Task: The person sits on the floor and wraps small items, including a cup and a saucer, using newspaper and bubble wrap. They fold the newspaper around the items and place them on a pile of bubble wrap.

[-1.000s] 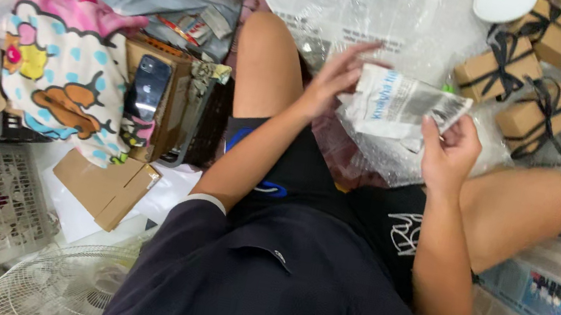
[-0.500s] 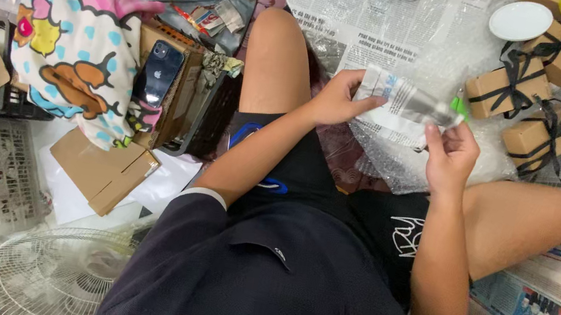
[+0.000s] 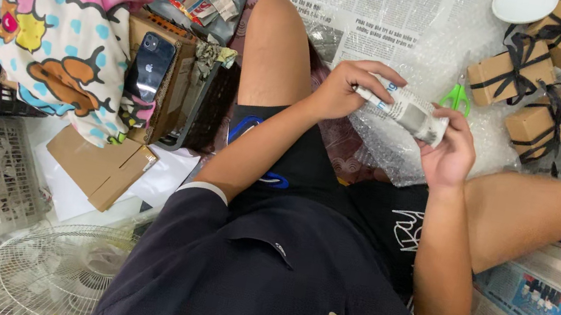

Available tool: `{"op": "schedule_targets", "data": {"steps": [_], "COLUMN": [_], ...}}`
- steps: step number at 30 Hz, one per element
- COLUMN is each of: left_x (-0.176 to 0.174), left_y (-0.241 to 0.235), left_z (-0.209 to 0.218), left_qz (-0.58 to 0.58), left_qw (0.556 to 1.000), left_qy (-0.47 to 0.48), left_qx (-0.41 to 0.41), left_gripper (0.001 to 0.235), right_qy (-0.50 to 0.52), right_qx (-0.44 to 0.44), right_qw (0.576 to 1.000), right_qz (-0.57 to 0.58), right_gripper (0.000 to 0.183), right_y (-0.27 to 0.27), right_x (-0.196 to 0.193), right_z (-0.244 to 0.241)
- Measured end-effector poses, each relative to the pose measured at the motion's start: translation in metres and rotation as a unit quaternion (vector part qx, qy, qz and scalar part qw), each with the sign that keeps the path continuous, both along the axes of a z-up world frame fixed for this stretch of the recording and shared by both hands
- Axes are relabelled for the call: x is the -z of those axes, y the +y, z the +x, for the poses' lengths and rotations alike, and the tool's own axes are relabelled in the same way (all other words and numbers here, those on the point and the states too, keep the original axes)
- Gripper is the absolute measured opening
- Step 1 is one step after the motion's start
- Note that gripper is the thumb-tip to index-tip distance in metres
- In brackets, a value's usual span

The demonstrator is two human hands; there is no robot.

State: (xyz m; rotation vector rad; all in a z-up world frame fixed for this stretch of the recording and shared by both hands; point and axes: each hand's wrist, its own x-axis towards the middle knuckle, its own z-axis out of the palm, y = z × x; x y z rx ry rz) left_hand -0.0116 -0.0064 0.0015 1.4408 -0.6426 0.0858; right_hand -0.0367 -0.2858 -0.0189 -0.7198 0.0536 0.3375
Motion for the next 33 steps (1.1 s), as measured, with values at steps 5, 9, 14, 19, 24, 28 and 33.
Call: {"op": "schedule_targets", "data": {"steps": [5, 9, 14, 19, 24, 28, 33], "left_x": [-0.011, -0.026, -0.027, -0.019, -0.008, -0.007, -0.009], "left_y": [0.003, 0.005, 0.006, -0.009, -0.012, -0.013, -0.014], "left_z": [-0.007, -0.008, -0.01, -0.007, -0.006, -0.006, -0.008], "left_qz": [0.051, 0.102, 0.183, 0.234, 0.267, 0.239, 0.186], "left_qw": [0.997, 0.993, 0.965, 0.969, 0.964, 0.969, 0.976], "left_qy": [-0.052, -0.053, -0.185, -0.078, -0.013, 0.005, -0.006], "left_qx": [-0.038, -0.016, -0.027, 0.005, 0.018, 0.06, 0.109], "left_gripper": [0.048, 0.054, 0.057, 0.039, 0.021, 0.021, 0.021], "right_qy": [-0.056, -0.178, -0.275, -0.29, -0.311, -0.281, -0.224], "right_qx": [-0.002, 0.056, 0.087, 0.032, 0.062, 0.089, 0.067], "right_qw": [0.991, 0.934, 0.849, 0.853, 0.802, 0.784, 0.843], "right_qz": [-0.123, -0.304, -0.443, -0.434, -0.506, -0.545, -0.484], "right_gripper": [0.04, 0.054, 0.048, 0.035, 0.024, 0.021, 0.02], "right_y": [0.013, 0.018, 0.006, 0.026, 0.026, 0.02, 0.023], "right_x": [-0.022, -0.015, -0.007, -0.014, -0.019, -0.019, -0.025], "right_z": [-0.005, -0.001, -0.011, -0.021, -0.016, -0.017, -0.02]}}
